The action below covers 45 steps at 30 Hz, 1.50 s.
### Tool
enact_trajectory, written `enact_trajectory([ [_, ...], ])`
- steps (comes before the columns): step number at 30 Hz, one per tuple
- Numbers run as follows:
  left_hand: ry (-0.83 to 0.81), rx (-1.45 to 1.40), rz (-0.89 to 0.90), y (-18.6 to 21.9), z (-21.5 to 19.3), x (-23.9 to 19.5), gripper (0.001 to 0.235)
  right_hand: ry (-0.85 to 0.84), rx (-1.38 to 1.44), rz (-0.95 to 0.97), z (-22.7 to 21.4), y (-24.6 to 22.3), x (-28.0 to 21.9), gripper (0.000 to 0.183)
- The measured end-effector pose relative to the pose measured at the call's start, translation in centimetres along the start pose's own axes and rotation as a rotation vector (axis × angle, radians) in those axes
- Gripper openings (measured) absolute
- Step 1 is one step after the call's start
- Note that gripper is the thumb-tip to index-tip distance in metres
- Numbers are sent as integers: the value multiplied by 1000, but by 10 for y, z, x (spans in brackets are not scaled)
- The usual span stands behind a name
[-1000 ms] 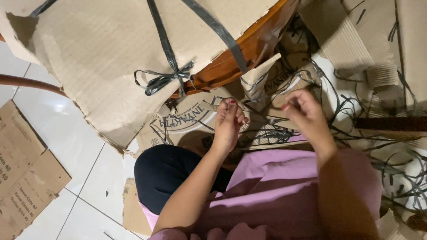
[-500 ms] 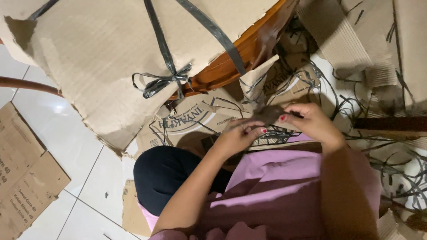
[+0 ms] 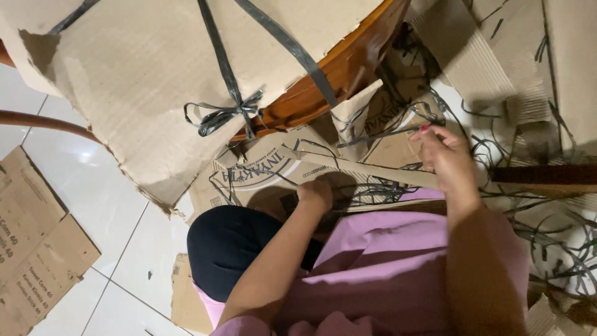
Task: Securing thin black wires around a wooden furniture frame that is partially wrapped in cardboard
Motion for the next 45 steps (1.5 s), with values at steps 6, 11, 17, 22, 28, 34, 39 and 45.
enact_trajectory([
  [6, -51, -106, 90, 30, -131, -109, 83, 257, -567, -140, 0, -39, -23, 24],
  [11, -55, -211, 50, 21, -124, -95, 77, 236, -691, -19, -48, -19, 13, 21],
  [17, 204, -442, 116, 10, -108, -59, 65, 300, -464, 71, -44, 30, 46, 20],
  [22, 511, -1018, 186, 3, -160, -80, 53, 194, -287, 79, 9, 67, 75, 19],
  [28, 667, -1114, 179, -1, -151, -51, 60, -234, -94, 305, 44, 139, 119, 11],
  [34, 729, -969, 218, -4, -105, 1, 45, -342, -40, 420, 43, 165, 133, 14],
  [39, 873, -966, 146, -3, -113, -29, 17, -185, -186, 355, 40, 177, 133, 9],
  [45, 940, -1031, 94, 15, -70, -68, 17, -192, -1070, 208, 47, 149, 107, 36],
])
Point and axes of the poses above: each hand's wrist, its own x-axis towards the middle knuckle, its own z-axis out of the palm, y = z × x, the point moved 8 cm from there along x, towards the middle knuckle, and after that the axes turned 1 degree about -x, right-handed, at the moved point
